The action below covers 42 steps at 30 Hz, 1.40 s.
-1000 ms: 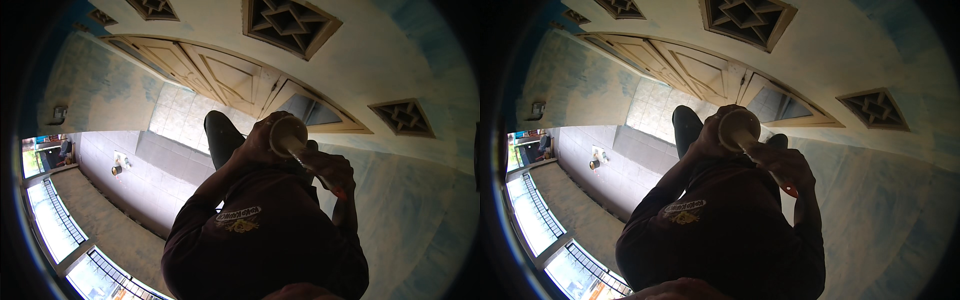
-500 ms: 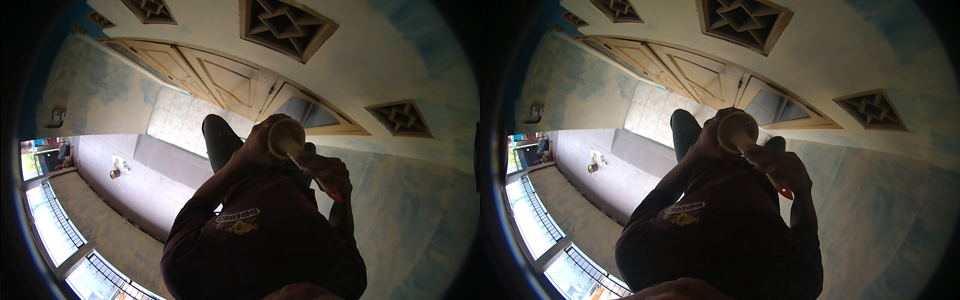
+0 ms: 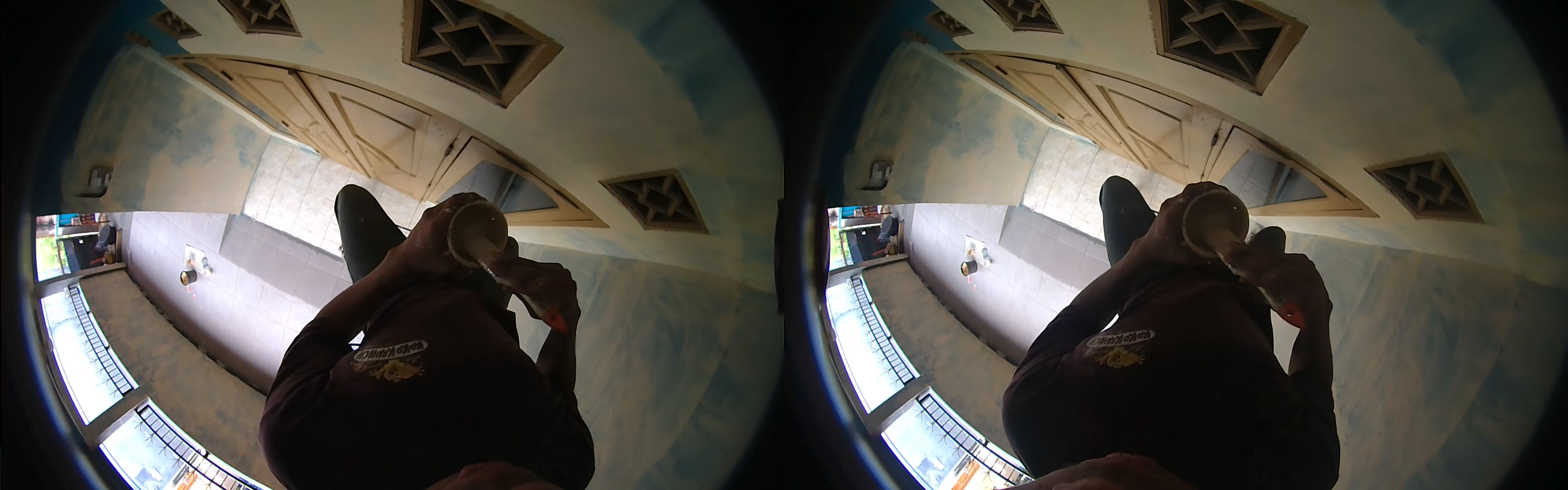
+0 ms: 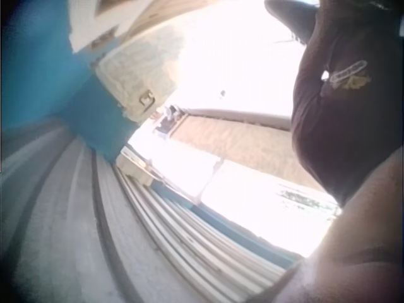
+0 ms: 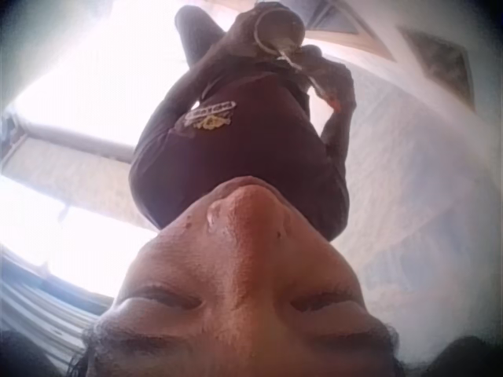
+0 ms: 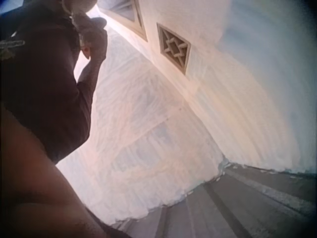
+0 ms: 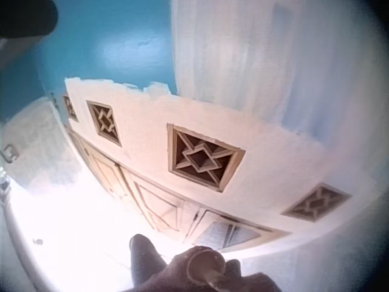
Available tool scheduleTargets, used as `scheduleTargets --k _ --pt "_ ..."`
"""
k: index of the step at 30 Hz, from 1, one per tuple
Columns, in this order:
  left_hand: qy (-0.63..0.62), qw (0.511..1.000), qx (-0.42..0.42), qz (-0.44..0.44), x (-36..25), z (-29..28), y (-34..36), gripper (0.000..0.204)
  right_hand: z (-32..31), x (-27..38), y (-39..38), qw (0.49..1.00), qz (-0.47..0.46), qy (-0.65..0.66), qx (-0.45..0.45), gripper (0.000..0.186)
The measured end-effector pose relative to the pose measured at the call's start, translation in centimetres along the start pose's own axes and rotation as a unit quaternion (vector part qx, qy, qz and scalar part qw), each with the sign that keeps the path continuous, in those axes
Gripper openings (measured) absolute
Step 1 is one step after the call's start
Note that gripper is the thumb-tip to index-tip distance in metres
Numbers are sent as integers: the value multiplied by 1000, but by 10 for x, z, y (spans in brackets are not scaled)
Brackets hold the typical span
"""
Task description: The person paints a ceiling with a brush, applying light blue paint over a white surface. They repeatedly dip the brush into a small container and apply paint in long strokes, working around decorative ceiling vents.
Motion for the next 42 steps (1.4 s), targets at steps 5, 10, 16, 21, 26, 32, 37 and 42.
scheduleTargets --k 5,10,16,21,26,32,37,42 --pt "12 999 -1 -46 -8 -1 2 76 8 20 19 999 -41 -28 15 15" --pt "1 999 -13 -45 -9 -2 2 74 10 30 20 995 80 51 23 26" --pt "53 996 -4 -65 -3 -3 -5 77 24 37 29 990 140 25 12 24" --pt "37 996 -5 -86 1 -6 -7 83 18 33 25 990 -39 -132 -31 17" --pt "65 995 -3 -75 1 -7 -7 86 27 34 35 997 -73 -26 -25 14" --pt "16 993 -12 -117 2 -5 -8 84 8 1 9 982 8 -180 -57 17" --pt "5 997 -10 -72 0 -11 -5 75 10 2 9 984 -8 -167 -58 18" --pt "1 996 -32 -81 1 -8 -8 72 6 -7 8 984 -7 -169 -56 19"
Point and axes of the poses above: each hand's wrist, its own y-axis towards the middle knuckle, its own z-axis out of the palm, x = y × z, the point moved 3 cm from there along y, towards the middle knuckle, and after that the axes turned 4 degrees about -x, right-handed, at the moved point
